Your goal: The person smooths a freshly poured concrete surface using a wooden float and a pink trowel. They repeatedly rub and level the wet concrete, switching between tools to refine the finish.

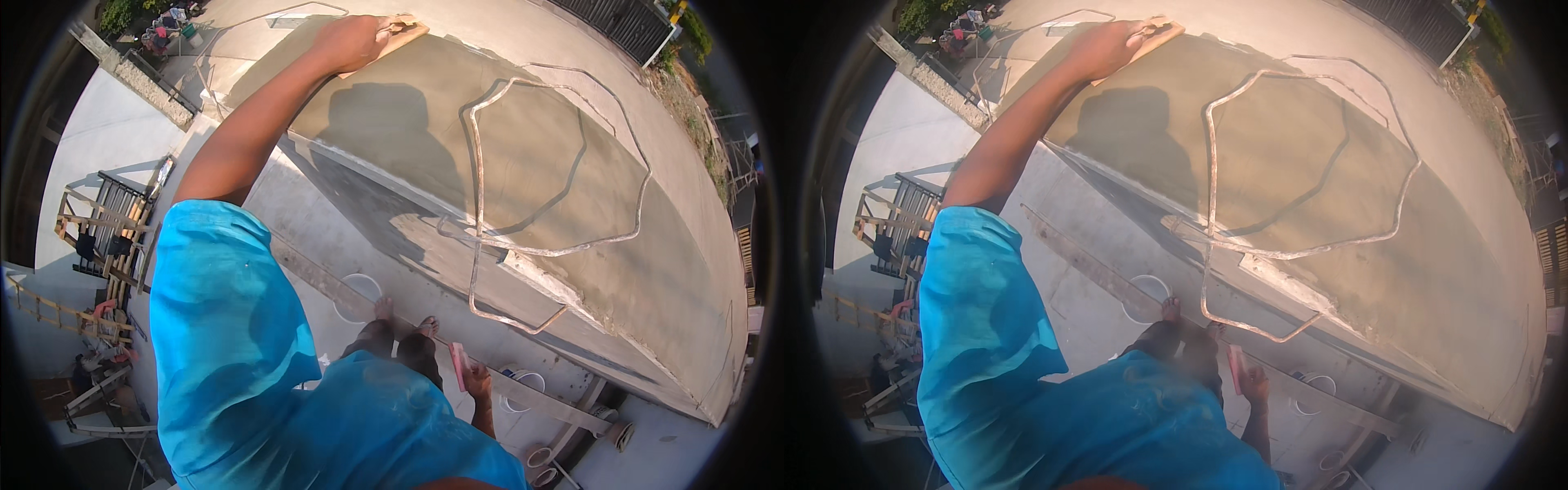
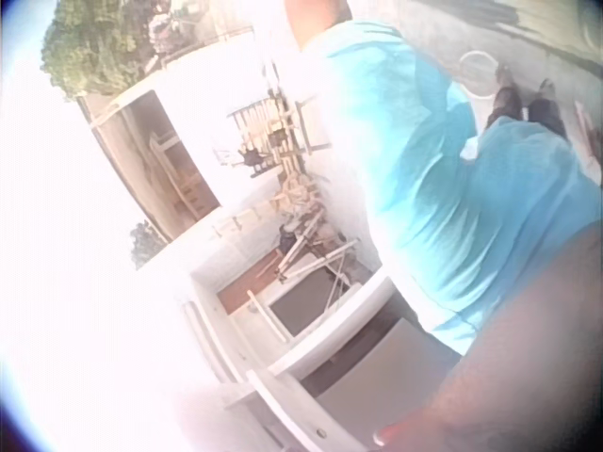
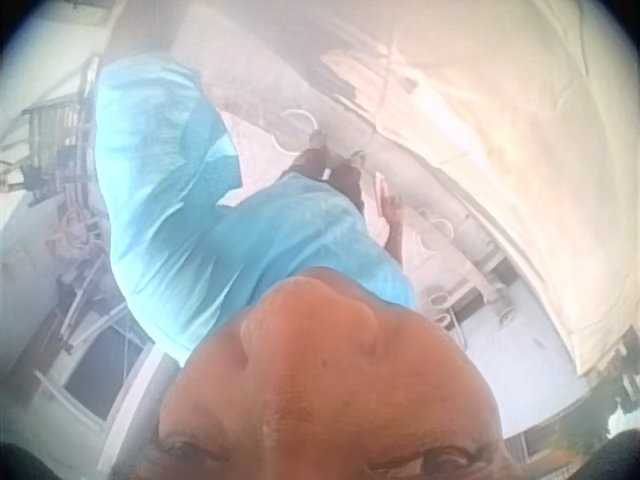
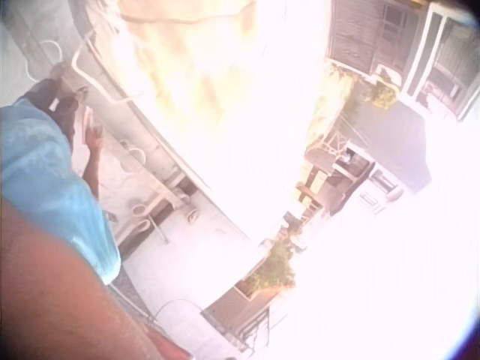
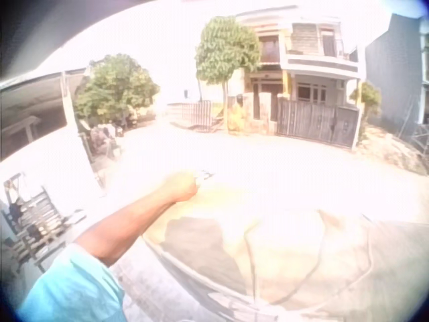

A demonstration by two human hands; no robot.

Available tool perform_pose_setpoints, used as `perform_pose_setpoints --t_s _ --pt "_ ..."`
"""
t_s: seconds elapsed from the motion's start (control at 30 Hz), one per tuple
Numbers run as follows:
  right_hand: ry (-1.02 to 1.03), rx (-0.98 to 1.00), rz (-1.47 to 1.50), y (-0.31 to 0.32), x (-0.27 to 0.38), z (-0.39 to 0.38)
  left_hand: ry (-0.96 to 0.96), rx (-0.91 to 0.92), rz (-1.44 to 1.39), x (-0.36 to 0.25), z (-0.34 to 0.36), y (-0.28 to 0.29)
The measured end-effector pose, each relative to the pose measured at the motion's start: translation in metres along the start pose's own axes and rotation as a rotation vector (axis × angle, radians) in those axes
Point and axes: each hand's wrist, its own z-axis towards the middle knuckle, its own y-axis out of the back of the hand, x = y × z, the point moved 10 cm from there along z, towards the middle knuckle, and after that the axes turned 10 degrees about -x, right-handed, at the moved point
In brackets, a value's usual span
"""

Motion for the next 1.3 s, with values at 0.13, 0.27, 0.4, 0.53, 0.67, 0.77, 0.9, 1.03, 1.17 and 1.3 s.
perform_pose_setpoints --t_s 0.13,0.27,0.4,0.53,0.67,0.77,0.9,1.03,1.17,1.3 --pt "-0.170 -0.008 0.109 0.020 0.025 -0.006 0.004 -0.085 -0.007 0.024 -0.024 0.019" --pt "-0.261 -0.169 0.275 0.089 0.064 -0.011 0.176 0.011 0.161 0.072 0.018 -0.001" --pt "-0.301 -0.336 0.784 0.189 0.137 -0.003 0.021 0.003 0.022 -0.041 0.030 -0.007" --pt "0.057 -0.438 1.087 0.272 0.198 0.005 -0.263 -0.001 -0.185 -0.118 -0.026 0.006" --pt "0.361 -0.551 0.761 0.316 0.356 0.048 -0.181 -0.040 -0.086 -0.057 -0.025 0.028" --pt "0.346 -0.368 0.914 0.319 0.423 0.078 -0.014 -0.003 0.063 0.005 0.000 0.015" --pt "0.251 -0.175 0.998 0.315 0.447 0.132 -0.066 -0.014 0.008 -0.056 -0.002 0.010" --pt "0.326 -0.090 1.023 0.320 0.491 0.161 -0.149 -0.064 -0.075 -0.085 -0.032 0.025" --pt "0.524 0.024 0.998 0.323 0.560 0.161 -0.079 -0.009 -0.032 -0.036 -0.054 0.034" --pt "0.398 0.164 1.255 0.297 0.593 0.201 0.063 0.002 0.070 0.025 -0.068 0.050"
